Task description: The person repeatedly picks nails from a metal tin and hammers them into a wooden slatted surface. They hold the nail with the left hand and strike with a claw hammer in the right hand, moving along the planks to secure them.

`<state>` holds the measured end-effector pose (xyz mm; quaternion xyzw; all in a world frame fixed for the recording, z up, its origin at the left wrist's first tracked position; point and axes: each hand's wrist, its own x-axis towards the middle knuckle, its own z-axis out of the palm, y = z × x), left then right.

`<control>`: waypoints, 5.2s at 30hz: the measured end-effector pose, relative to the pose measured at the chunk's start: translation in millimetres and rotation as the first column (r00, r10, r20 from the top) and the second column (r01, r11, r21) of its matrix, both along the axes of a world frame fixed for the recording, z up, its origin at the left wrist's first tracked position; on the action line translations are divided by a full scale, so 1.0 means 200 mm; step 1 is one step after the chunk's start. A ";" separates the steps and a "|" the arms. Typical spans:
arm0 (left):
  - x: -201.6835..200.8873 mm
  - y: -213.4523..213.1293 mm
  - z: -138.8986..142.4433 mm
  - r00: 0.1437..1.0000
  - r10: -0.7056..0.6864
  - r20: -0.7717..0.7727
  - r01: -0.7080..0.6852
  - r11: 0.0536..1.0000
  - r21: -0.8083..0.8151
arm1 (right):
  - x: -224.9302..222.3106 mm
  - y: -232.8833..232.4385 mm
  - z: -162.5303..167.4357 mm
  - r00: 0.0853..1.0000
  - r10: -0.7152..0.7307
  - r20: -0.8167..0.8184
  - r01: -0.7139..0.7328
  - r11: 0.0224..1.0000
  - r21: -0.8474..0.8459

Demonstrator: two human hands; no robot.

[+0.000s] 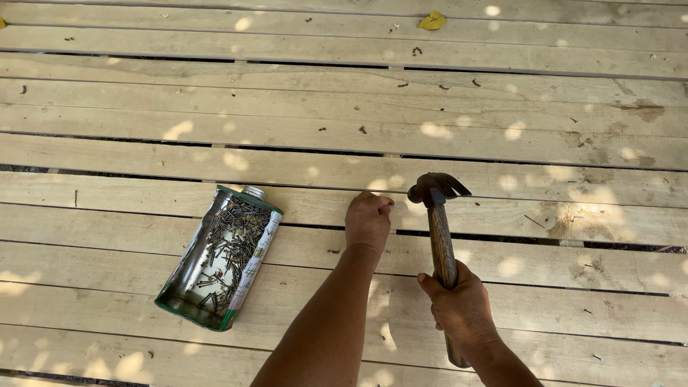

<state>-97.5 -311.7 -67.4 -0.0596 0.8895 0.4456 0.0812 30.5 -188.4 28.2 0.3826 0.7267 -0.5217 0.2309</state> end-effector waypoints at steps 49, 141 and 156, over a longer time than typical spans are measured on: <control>-0.03 -0.02 0.00 0.997 -0.054 -0.049 0.045 0.982 -0.181 | -0.03 -0.02 -0.08 0.974 0.202 0.103 -0.216 0.965 0.147; -0.02 -1.57 0.18 0.887 0.413 -0.207 -0.452 0.866 -0.212 | -0.06 -0.79 0.03 0.994 0.100 -0.038 -0.103 0.989 -0.101; -0.07 -1.25 0.24 0.778 0.529 -0.340 -0.514 0.846 0.140 | -0.03 -0.50 0.02 0.992 0.089 -0.088 -0.100 0.985 -0.139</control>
